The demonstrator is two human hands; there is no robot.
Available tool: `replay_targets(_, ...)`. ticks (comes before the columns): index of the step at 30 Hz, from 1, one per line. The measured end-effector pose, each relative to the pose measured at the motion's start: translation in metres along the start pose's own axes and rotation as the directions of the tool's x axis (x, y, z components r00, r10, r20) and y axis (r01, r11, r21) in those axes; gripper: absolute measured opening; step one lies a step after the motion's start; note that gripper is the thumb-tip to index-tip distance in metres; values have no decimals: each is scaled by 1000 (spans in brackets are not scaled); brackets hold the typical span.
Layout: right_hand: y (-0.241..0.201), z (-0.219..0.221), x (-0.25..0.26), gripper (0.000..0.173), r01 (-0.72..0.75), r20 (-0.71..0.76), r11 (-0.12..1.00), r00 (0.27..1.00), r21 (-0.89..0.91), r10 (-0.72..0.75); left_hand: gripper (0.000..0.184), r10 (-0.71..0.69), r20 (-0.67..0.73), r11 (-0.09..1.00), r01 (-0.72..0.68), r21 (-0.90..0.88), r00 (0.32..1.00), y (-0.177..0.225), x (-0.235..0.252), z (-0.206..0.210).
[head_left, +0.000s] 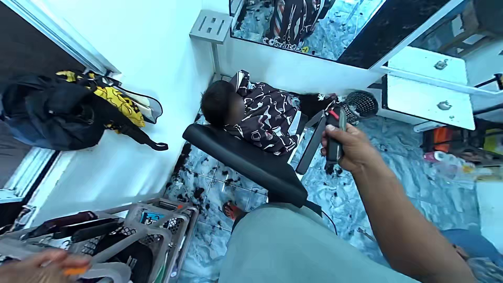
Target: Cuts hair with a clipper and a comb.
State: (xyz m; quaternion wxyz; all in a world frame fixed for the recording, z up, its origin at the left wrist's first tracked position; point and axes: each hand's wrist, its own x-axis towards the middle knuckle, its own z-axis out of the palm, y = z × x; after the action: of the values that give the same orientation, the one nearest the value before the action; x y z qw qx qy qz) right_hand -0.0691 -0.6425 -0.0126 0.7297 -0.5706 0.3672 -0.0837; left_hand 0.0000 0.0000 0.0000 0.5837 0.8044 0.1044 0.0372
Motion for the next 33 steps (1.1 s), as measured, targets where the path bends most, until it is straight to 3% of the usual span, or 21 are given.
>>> replay_targets(2,-15,-16,30,25,-1,6,998,1000,65,1,36,-38,-19,998,37,-60,999,16,15,91)
replay_targets(4,-25,-31,70,25,4,11,995,1000,96,-5,22,-103,-50,993,100,-56,993,55,19,188)
replay_targets(6,-31,-46,120,26,-8,22,995,1000,96,6,34,-141,-50,990,142,17,989,86,20,269)
replay_targets(10,-17,-81,211,25,-148,156,988,978,45,140,35,-272,-3,957,270,108,962,102,26,391)
replay_targets(13,10,-113,237,39,-242,272,970,933,-15,237,33,-339,-6,935,338,109,941,85,34,456)
replay_targets(18,40,-157,245,39,-361,321,932,881,-14,346,35,-364,-84,924,371,92,928,70,55,532)
replay_targets(20,43,-168,252,39,-376,302,927,881,-23,365,35,-301,-111,923,319,216,947,66,72,559)
replay_targets(22,42,-172,264,40,-378,294,925,882,-29,369,41,-234,22,858,196,475,972,64,86,584)
replay_targets(24,36,-166,279,43,-369,299,928,882,-44,365,42,-242,266,759,11,650,933,65,89,614)
replay_targets(26,26,-151,295,47,-326,315,938,883,-121,348,41,-222,421,696,-159,700,880,64,77,639)
replay_targets(29,15,-121,322,55,-201,389,935,868,-292,308,42,-162,393,658,-198,726,905,57,49,639)
replay_targets(33,10,-71,359,64,-8,579,904,766,-427,280,42,-37,223,650,-146,746,974,29,30,593)
